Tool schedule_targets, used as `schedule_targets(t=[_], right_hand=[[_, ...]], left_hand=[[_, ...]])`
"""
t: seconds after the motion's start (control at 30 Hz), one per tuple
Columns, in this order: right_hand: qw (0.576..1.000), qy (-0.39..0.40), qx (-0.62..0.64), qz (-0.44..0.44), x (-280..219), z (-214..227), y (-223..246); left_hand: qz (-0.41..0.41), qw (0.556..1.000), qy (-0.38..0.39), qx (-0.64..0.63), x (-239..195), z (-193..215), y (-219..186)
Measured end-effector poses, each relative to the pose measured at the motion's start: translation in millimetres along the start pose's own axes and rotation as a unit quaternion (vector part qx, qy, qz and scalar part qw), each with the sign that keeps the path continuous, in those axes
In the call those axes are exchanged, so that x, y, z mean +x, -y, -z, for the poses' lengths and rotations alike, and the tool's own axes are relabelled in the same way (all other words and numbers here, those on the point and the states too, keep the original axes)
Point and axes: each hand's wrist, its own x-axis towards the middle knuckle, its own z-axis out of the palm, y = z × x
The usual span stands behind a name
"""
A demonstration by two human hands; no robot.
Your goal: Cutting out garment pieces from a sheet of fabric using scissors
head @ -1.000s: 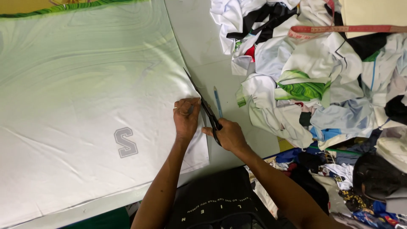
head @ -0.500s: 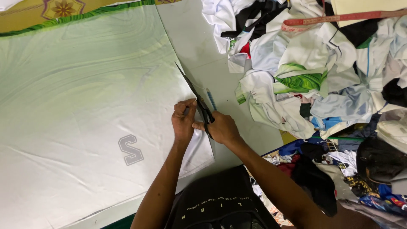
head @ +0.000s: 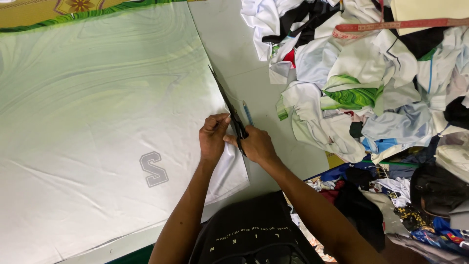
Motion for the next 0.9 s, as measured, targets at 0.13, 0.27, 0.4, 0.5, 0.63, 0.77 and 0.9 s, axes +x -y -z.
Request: schedule_targets(t=[0.13, 0.27, 0.4, 0.5, 0.63, 0.77, 0.9], right_hand=[[1.000, 0.003, -0.004, 0.003, 8, 1, 3], [0.999, -0.006, 0.042, -0.025, 13, -12, -5], [0.995, -0.001, 0.090, -0.048, 13, -12, -4], [0.996, -0.002, 0.072, -0.055, 13, -5, -9], [0.988, -0.003, 0.129, -0.089, 8, 10, -40], [0.981, -0.067, 0.126, -0.132, -5, 33, -90], [0.981, -0.107, 0.106, -0.125, -24, 51, -113]], left_hand=[[0.003, 1.000, 0.018, -0.001, 3, 4, -1], [0.010, 0.999, 0.025, 0.021, 2, 9, 3], [0.007, 0.999, 0.027, 0.043, 1, 11, 7], [-0.003, 0.998, 0.027, 0.051, -1, 10, 3], [-0.011, 0.994, 0.035, 0.104, -2, 10, 7], [-0.077, 0.983, 0.028, 0.162, -4, 5, 12], [-0.123, 0.963, 0.020, 0.240, 16, 1, 17]])
